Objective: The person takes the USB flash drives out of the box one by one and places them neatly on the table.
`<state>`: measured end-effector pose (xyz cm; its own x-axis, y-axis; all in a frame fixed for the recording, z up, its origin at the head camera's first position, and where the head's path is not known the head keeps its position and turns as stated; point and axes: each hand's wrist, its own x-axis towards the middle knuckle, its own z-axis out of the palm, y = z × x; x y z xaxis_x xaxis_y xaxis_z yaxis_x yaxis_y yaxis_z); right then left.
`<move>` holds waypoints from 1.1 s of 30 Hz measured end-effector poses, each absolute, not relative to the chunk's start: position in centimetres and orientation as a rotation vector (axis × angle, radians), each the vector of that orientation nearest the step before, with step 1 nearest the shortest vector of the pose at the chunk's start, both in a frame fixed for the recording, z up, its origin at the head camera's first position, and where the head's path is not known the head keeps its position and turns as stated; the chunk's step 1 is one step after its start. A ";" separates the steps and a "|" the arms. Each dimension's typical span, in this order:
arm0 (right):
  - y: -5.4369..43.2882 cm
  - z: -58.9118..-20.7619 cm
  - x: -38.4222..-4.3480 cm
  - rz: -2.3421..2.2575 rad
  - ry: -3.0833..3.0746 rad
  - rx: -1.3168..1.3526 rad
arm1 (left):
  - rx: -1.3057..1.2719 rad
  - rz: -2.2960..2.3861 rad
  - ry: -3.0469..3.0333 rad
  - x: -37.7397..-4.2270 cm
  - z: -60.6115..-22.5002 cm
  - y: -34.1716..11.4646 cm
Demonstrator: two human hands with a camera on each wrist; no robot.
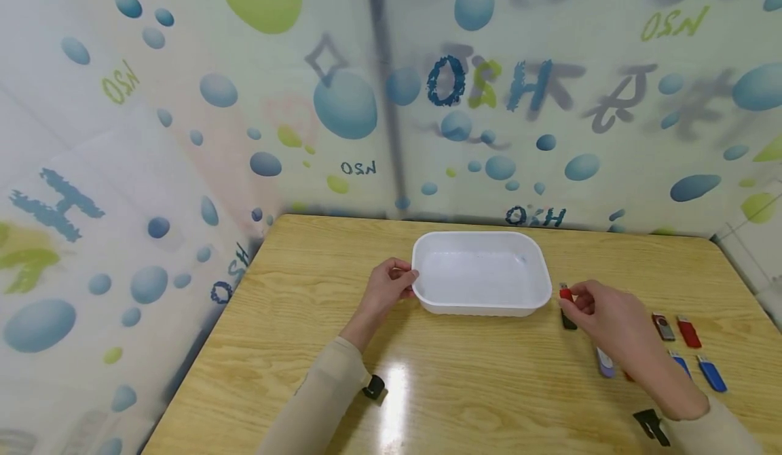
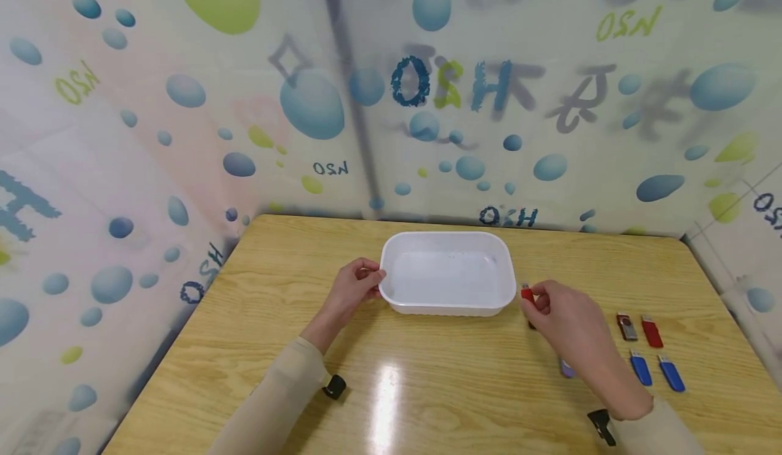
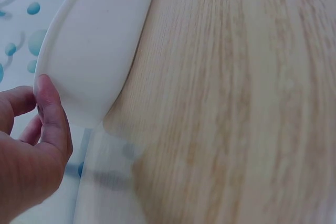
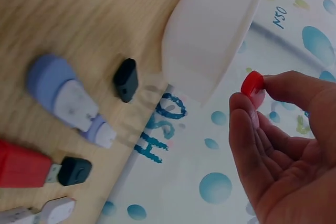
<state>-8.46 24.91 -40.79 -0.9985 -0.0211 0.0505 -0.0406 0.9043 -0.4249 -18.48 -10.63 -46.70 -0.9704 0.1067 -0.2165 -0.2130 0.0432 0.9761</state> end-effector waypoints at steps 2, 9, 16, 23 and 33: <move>25.2 -41.2 -8.1 0.657 -3.035 0.024 | -0.111 2.024 2.086 -18.5 -46.7 -10.7; 25.4 -42.8 -7.2 0.613 -3.105 -0.026 | -0.119 2.023 2.096 -18.5 -46.5 -10.9; 25.5 -44.4 -6.4 0.592 -3.211 0.001 | -0.113 2.041 2.076 -18.3 -46.4 -10.8; 25.2 -45.1 -5.8 0.501 -3.219 0.012 | -0.104 2.047 2.070 -18.3 -46.4 -10.7; 24.8 -45.3 -5.6 0.460 -3.220 0.011 | -0.130 2.047 2.065 -18.3 -46.4 -10.7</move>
<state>-5.61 24.80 -45.30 -0.9938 -0.0223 -0.1090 0.0091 0.9601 -0.2795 -18.30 -10.74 -46.36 -0.9696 0.0985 -0.2241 -0.2232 0.0200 0.9746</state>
